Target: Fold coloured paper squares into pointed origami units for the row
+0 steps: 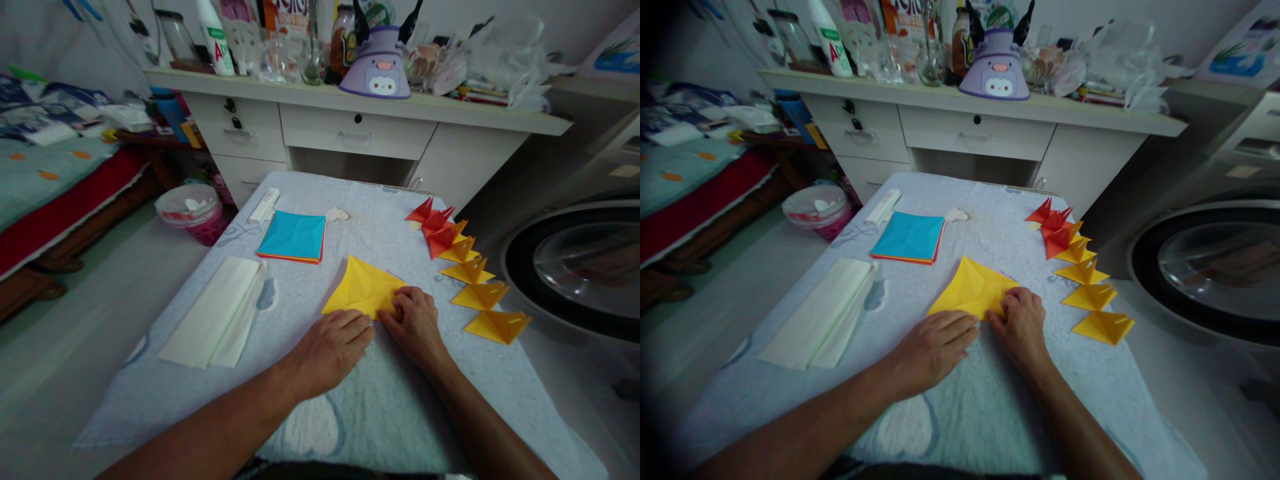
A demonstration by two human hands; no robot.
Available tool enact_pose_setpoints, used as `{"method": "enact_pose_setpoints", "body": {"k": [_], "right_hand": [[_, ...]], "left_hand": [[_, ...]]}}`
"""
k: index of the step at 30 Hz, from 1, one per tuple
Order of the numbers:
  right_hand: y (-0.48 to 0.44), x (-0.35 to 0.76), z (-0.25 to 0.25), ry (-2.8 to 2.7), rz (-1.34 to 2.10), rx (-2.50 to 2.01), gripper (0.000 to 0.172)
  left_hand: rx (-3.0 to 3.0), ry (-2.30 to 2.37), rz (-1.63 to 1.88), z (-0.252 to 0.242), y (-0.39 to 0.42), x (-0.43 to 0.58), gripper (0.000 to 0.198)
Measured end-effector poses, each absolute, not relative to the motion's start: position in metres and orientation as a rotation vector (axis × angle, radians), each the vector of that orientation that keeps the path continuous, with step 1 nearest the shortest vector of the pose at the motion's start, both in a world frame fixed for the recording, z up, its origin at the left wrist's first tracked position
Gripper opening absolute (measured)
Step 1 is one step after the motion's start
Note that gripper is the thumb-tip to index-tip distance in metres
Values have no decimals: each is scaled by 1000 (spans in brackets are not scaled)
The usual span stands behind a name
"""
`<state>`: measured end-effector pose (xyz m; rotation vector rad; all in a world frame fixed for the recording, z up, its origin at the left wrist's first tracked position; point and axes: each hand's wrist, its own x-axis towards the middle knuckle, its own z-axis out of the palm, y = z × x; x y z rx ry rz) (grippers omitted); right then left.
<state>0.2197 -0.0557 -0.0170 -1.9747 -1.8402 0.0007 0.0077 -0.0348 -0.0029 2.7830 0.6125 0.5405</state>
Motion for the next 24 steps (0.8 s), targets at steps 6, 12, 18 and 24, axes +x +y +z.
{"method": "enact_pose_setpoints", "body": {"k": [6,12,18,24], "right_hand": [[-54,222,-19,-1850,19,-1977,21],[-57,219,-19,-1807,-65,-1958,19],[-60,209,-10,-2066,10,-1787,11],[-57,205,-8,-2157,130,-1797,13]], "left_hand": [[2761,740,458,-8,-38,10,47],[2780,795,452,-8,-42,10,41],[2840,790,424,-11,-42,12,40],[2868,797,397,-11,-44,13,43]]}}
